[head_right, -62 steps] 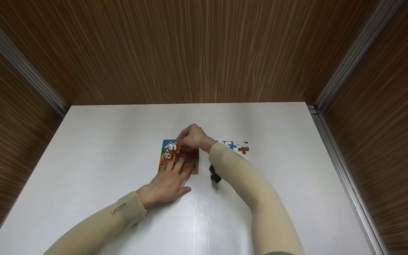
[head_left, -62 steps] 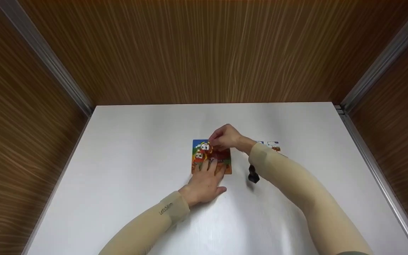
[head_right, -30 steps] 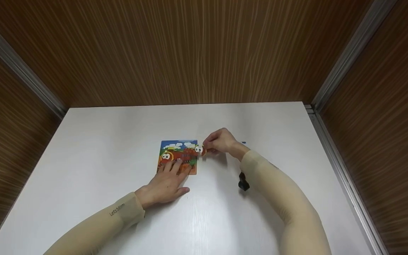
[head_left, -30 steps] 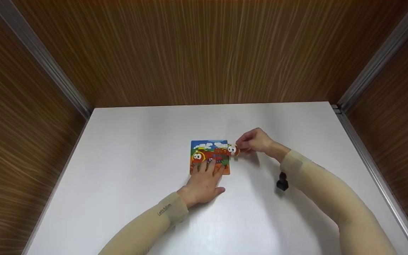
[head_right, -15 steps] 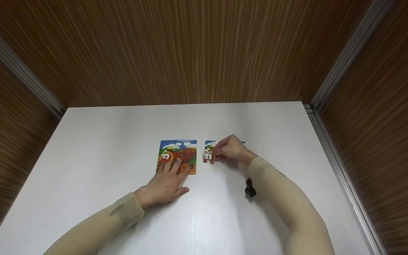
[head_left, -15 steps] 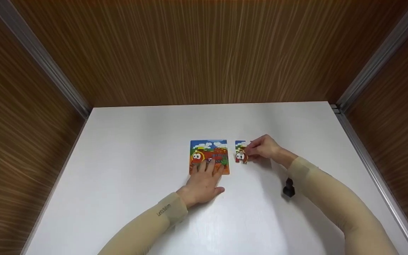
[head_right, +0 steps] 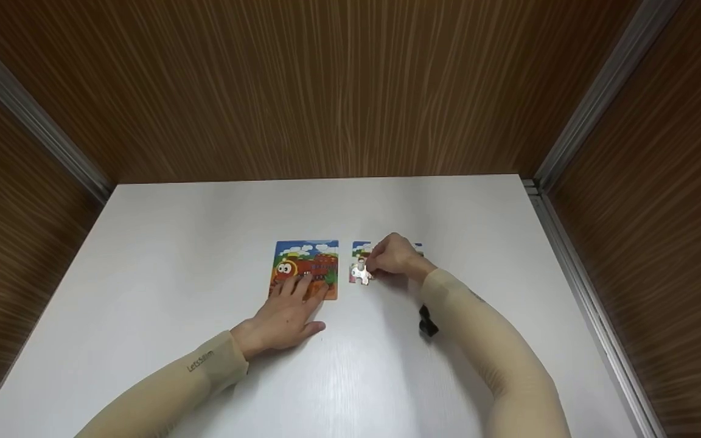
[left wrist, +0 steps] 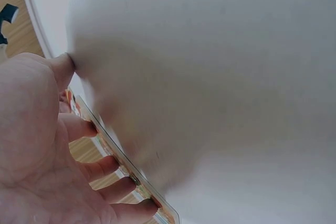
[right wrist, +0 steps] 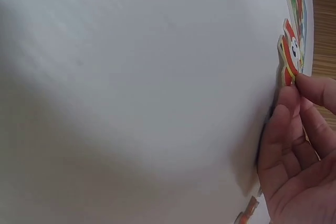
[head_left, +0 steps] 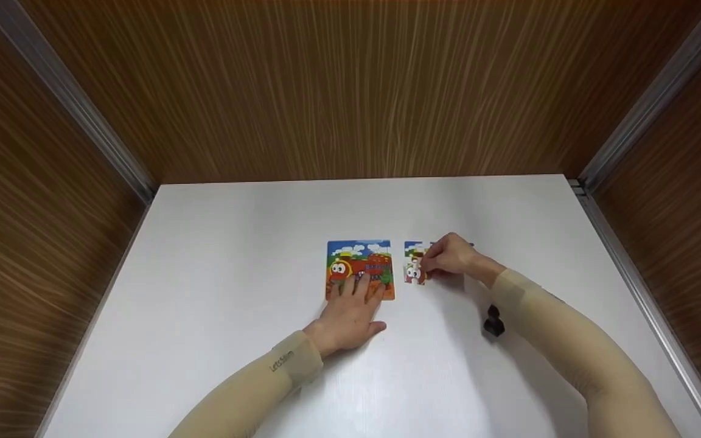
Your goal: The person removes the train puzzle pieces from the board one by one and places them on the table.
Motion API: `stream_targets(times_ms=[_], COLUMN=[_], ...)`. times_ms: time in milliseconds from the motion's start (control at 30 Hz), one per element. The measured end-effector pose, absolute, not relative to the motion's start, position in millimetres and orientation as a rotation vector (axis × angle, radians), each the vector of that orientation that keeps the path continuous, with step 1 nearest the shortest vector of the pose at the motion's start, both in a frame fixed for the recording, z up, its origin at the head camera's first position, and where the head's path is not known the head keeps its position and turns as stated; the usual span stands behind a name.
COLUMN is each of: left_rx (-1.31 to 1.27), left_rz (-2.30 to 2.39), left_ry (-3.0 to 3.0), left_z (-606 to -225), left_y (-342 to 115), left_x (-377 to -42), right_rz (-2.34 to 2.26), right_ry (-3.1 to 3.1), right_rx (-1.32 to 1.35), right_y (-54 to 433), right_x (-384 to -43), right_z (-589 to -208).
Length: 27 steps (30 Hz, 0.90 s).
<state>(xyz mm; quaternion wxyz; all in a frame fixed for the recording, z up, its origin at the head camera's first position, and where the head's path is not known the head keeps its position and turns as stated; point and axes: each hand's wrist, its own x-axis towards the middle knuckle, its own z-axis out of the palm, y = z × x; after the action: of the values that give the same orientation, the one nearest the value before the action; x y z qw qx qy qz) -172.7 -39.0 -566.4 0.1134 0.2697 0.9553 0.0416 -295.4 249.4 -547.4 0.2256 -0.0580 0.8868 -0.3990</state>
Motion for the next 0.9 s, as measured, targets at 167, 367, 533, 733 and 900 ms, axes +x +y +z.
stream_targets(times_ms=[167, 367, 533, 733, 900], left_rx=[0.787, 0.773, 0.772, 0.770, 0.761], left_rz=[0.114, 0.121, 0.110, 0.113, 0.116], left_ry=[2.797, 2.783, 2.788, 2.787, 2.787], left_z=[-565.9, -564.2, -562.1, -562.5, -562.6], left_y=[-38.6, -39.1, -39.2, -38.6, -38.1], left_x=[-173.2, -172.7, -171.5, -171.7, -171.2], right_rz=[-1.032, -0.929, -0.872, -0.850, -0.876], right_ry=[2.441, 2.457, 2.481, 2.495, 2.519], right_rx=[-0.154, -0.219, -0.270, -0.234, -0.220], right_y=[248.0, 246.6, 245.2, 246.0, 246.1], right_x=[-299.6, -304.0, -306.2, -307.4, -306.6], right_z=[-543.9, -538.4, -533.9, -533.5, -531.5])
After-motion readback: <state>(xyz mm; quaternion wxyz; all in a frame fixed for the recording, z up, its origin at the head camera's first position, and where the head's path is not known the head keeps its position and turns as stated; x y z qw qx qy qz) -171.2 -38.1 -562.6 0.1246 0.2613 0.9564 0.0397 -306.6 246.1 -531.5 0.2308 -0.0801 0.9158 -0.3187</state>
